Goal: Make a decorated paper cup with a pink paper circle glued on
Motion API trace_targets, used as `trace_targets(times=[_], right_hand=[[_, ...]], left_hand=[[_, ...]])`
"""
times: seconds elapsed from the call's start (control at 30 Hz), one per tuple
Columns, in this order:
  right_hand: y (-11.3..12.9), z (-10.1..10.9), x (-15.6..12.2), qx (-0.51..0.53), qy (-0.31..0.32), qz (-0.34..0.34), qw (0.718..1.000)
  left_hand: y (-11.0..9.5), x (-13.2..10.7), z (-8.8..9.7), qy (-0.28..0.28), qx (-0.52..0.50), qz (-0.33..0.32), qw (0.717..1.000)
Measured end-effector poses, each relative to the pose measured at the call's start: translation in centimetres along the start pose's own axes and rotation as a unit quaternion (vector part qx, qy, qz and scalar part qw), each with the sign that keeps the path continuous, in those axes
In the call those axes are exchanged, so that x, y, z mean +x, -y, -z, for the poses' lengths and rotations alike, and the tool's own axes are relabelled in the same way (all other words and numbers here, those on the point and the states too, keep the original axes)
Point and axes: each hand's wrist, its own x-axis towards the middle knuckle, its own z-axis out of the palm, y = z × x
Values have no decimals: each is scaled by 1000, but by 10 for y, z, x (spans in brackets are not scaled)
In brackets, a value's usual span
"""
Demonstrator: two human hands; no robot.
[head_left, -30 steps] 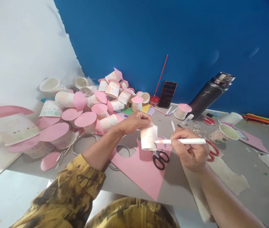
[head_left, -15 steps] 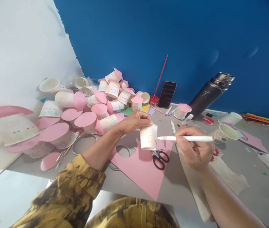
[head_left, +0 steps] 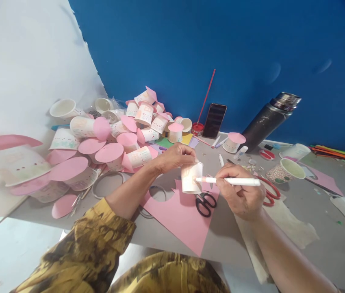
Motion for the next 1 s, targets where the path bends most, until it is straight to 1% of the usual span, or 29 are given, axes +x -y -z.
trace_targets(times=[0.2,0.37,0.5,0.77,1.0], right_hand=[[-2,1,0,-8,10,3,1000],[-8,4,-3,7,3,-15,1000],[-10,5,-4,-6,-7,-23,1000],[-9,6,-3,-36,-27,-10,999],[-10,5,-4,-1,-34,5,999]], left_hand=[[-1,0,0,5,-8,0,1000],[2,0,3,12,-34,-3,999],[3,0,5,10,-42,-1,999],[3,-1,6,7,-50,1,999],[3,1,4,11,-35,4,999]])
